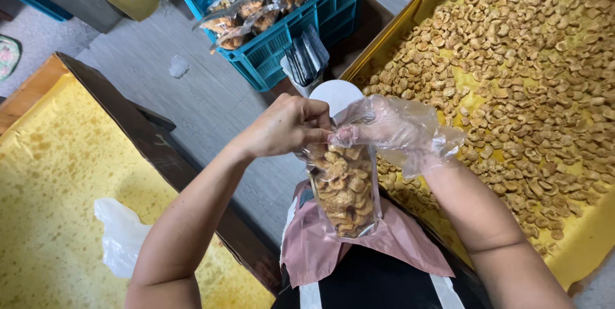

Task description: The person scoops cashews from a yellow tray into clear plastic bags, weighs each bag on a digital scale, and places the filled bags into a blue crate. The process is repeated multiple times with consistent hand motions.

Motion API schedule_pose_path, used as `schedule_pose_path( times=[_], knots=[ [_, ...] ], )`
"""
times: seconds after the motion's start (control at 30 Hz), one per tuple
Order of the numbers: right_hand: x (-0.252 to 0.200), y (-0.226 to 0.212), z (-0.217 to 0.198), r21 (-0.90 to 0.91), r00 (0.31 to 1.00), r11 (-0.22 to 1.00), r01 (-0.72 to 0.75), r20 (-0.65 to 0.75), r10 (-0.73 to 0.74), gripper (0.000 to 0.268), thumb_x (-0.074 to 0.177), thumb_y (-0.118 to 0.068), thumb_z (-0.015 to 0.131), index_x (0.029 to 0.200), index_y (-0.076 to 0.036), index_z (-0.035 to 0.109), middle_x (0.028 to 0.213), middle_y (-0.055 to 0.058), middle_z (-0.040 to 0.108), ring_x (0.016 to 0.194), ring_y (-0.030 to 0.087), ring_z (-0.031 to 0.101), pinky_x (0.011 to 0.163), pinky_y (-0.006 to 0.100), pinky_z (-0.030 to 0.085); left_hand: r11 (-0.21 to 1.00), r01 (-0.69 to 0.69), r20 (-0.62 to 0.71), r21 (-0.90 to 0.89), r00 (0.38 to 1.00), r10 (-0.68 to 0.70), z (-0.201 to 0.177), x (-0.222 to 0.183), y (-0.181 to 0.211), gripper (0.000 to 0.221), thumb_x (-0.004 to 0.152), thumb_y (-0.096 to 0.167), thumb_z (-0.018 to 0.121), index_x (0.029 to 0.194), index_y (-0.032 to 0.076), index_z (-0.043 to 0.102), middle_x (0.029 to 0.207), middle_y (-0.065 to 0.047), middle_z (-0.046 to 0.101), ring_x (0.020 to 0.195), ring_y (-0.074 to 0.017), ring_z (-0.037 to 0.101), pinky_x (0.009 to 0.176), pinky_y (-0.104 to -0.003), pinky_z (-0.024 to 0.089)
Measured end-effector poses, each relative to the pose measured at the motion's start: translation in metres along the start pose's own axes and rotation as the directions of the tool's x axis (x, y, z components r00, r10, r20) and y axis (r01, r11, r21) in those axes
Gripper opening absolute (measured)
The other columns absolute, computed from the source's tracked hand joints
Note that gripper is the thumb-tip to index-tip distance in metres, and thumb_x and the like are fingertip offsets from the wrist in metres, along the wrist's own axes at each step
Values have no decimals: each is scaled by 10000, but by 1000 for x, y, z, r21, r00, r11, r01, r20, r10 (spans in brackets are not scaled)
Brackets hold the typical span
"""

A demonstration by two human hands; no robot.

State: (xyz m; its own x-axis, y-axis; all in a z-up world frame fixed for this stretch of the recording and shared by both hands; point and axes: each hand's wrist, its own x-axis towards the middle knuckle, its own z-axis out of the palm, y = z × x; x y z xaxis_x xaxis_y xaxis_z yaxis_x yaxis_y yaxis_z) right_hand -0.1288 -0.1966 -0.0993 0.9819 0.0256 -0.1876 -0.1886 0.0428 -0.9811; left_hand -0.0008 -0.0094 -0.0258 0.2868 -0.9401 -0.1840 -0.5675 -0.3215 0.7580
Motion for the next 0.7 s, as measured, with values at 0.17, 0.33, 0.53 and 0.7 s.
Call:
schedule_pose_path(
  times=[0.17, 0.33, 0.53, 0.7],
  knots=[
    [16, 15, 4, 172, 997, 983, 69, 6, -72, 325, 831, -187, 824, 1097, -19, 741, 1073, 64, 760, 1017, 151, 681, 910, 318, 548, 980, 201, -154, -14, 968, -200, 8, -5, -19, 169, 890, 181, 762, 855, 23, 710, 712, -86, 758, 683, -167, 771, 616, -303, 592],
    [19, 27, 10, 96, 996, 995, 36, -86, -28, 304, 835, -157, 817, 1096, -18, 747, 1054, 79, 768, 1005, 149, 702, 893, 311, 569, 973, -70, -275, 221, 952, 131, 12, -17, -37, 190, 871, 125, 731, 999, -8, 686, 895, -139, 769, 826, -203, 756, 706, -334, 592],
    [3, 0, 18, 67, 992, 995, 79, -109, -71, 347, 829, -198, 806, 1143, -62, 746, 1100, 82, 779, 1021, 159, 726, 922, 316, 574, 987, 156, -134, 29, 979, -151, 3, -9, -47, 248, 898, 238, 789, 950, 17, 689, 795, -102, 749, 749, -182, 743, 666, -351, 581],
    [9, 23, 12, 339, 995, 937, 85, -81, -61, 307, 834, -98, 786, 1133, -48, 741, 1111, 81, 773, 1059, 155, 724, 978, 330, 579, 987, 153, -141, 48, 979, -145, 16, 3, -65, 205, 877, 223, 756, 937, 39, 690, 818, -75, 750, 744, -150, 747, 677, -338, 616]
  ],
)
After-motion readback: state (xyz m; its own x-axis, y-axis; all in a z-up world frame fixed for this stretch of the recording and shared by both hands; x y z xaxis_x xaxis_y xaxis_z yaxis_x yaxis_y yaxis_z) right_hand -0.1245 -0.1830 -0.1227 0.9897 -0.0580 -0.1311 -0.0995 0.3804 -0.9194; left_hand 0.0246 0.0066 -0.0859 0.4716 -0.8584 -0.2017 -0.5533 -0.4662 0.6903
